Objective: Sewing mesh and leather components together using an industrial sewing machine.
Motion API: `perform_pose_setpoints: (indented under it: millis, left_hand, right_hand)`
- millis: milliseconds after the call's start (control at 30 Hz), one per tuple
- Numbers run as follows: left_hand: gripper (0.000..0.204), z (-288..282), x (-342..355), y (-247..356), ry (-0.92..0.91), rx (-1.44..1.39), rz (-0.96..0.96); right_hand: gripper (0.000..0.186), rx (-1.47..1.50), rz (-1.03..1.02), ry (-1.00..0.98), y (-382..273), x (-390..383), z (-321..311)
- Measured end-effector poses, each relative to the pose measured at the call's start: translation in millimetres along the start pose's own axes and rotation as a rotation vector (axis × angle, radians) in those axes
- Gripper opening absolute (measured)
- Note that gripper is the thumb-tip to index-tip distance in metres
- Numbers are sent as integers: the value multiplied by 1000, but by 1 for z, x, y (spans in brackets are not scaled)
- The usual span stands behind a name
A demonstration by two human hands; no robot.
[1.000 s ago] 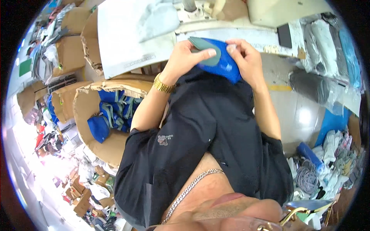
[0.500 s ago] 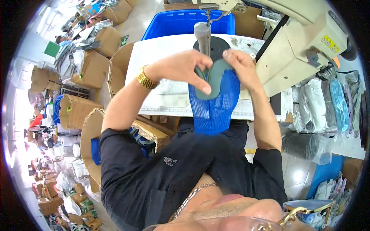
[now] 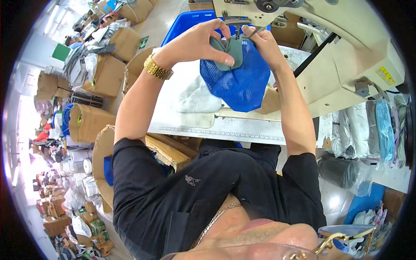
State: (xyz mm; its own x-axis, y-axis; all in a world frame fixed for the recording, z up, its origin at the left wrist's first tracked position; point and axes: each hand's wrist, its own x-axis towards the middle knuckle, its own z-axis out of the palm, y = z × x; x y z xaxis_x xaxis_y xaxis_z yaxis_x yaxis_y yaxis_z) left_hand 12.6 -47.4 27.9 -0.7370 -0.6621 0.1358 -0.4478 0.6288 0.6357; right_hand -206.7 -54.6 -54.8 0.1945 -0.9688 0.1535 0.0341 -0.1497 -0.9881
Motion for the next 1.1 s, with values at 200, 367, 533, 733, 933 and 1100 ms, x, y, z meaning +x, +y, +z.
perform_pose_setpoints:
  millis: [200,367,533,733,933,1100]
  left_hand:
    - [64,10,10,-12,272,22,37]
    - [34,23,-2,-13,368,-166,28]
    - [27,36,0,-14,451,-157,-14]
    - [16,42,-8,-10,498,-256,19]
    - [13,51,-5,1,636,-239,22]
    - [14,59,0,1,718,-198,50]
  right_hand:
    - [18,-134,-359,397,13,-16,-15]
    - [18,-387,-720,94,-86,-121,32]
    - [23,-768,-611,108,-59,-97,30]
    - [24,-317,-428,333,-21,-84,28]
    - [26,-254,-416,370,-17,-66,23]
    - [21,-190,-342,438,-30,-59,25]
